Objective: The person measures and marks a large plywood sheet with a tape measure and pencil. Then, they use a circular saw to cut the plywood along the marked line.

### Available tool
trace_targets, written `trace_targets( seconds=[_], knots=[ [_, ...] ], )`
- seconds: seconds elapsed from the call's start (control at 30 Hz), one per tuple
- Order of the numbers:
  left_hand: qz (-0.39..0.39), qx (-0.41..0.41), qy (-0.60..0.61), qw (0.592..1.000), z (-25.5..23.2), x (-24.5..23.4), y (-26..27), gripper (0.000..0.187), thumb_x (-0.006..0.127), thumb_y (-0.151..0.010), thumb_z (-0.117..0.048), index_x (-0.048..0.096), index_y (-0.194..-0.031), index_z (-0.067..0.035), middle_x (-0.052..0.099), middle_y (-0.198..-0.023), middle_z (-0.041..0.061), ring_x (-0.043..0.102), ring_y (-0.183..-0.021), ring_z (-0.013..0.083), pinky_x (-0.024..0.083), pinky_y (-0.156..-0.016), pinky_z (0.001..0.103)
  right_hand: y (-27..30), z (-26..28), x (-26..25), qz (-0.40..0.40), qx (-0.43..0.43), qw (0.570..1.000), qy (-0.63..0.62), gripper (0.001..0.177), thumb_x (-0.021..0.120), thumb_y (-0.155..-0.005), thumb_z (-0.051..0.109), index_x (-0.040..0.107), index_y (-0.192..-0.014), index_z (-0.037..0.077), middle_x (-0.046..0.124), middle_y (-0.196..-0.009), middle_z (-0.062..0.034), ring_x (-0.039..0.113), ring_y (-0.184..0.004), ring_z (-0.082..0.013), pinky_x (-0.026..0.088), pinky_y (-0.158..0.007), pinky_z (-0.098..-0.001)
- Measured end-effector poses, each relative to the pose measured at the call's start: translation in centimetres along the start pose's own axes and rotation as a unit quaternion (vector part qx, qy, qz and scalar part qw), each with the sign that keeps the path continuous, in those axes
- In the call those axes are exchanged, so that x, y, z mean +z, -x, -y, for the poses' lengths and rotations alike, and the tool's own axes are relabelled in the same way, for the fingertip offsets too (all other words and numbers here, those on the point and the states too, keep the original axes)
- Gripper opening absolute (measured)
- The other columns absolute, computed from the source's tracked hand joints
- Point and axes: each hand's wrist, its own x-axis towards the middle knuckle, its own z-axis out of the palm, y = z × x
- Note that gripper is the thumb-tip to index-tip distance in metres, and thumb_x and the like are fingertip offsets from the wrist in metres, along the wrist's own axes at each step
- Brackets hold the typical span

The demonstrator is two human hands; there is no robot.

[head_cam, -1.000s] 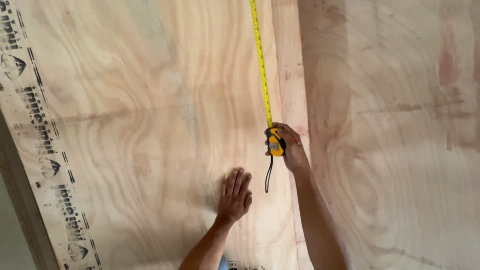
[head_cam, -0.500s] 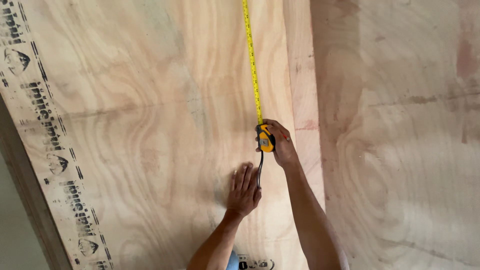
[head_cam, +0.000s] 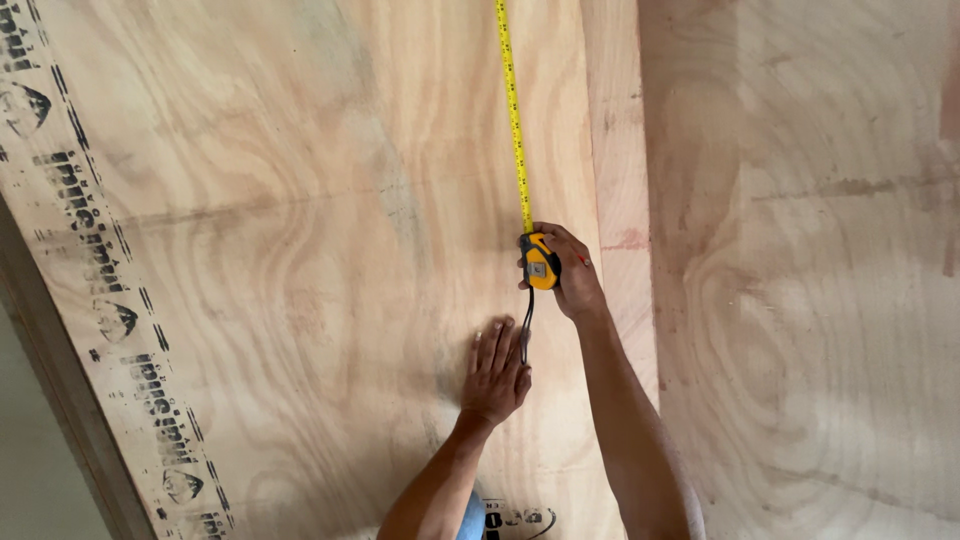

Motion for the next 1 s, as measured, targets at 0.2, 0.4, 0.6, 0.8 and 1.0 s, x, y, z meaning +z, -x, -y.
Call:
trace_targets(
  seconds=[0.2,0.4,0.6,0.8,1.0],
  knots=[
    [0.020,-0.001,0.008,1.000,0.4,0.4,0.0,0.061,0.036,-0.106,-0.040,0.039,-0.159,-0.010,0.031,-0.167,0.015,0.025,-0.156,0.0304,0.017,-0.126,0.054,0.0,-0.1,0.2,-0.003,-0.003,1.000,-0.001,0.040,0.046,-0.102,0.021,0.058,-0.132,-0.003,0.069,-0.110,-0.0155,0.070,-0.086,-0.0257,0.063,-0.064,-0.0426],
    [0.040,0.002,0.027,0.999,0.4,0.7,0.5,0.062,0.038,-0.106,-0.038,0.036,-0.160,-0.008,0.028,-0.169,0.018,0.023,-0.158,0.0349,0.017,-0.126,0.058,3.2,-2.4,0.3,-0.068,-0.035,0.995,0.060,0.043,0.046,-0.103,0.023,0.059,-0.137,0.001,0.069,-0.106,-0.0116,0.069,-0.086,-0.0205,0.063,-0.067,-0.0397],
    [0.051,0.016,0.015,0.998,0.7,1.6,0.8,0.064,0.042,-0.104,-0.035,0.033,-0.161,-0.006,0.023,-0.169,0.021,0.015,-0.158,0.0374,0.010,-0.125,0.061,14.6,-9.4,-1.6,-0.195,-0.046,0.972,0.121,0.039,0.053,-0.102,0.028,0.064,-0.132,0.006,0.070,-0.104,-0.0086,0.066,-0.085,-0.0132,0.063,-0.069,-0.0335],
    [-0.044,0.072,0.042,0.996,2.2,4.6,1.6,0.070,0.045,-0.104,-0.032,0.024,-0.162,0.001,0.019,-0.171,0.021,0.013,-0.160,0.0379,0.008,-0.128,0.060,32.0,-19.3,-5.5,-0.297,-0.025,0.937,0.183,0.037,0.060,-0.099,0.030,0.067,-0.129,0.010,0.073,-0.100,-0.0074,0.067,-0.079,-0.0142,0.059,-0.070,-0.0301],
    [-0.031,0.180,0.114,0.977,4.0,4.2,2.5,0.068,0.048,-0.108,-0.018,0.018,-0.166,0.001,0.019,-0.173,0.023,0.017,-0.162,0.0381,0.016,-0.133,0.054,48.3,-34.0,-7.7,-0.398,-0.073,0.884,0.234,0.031,0.071,-0.096,0.024,0.069,-0.121,0.006,0.073,-0.099,-0.0058,0.067,-0.083,-0.0134,0.055,-0.076,-0.0292]
  ],
)
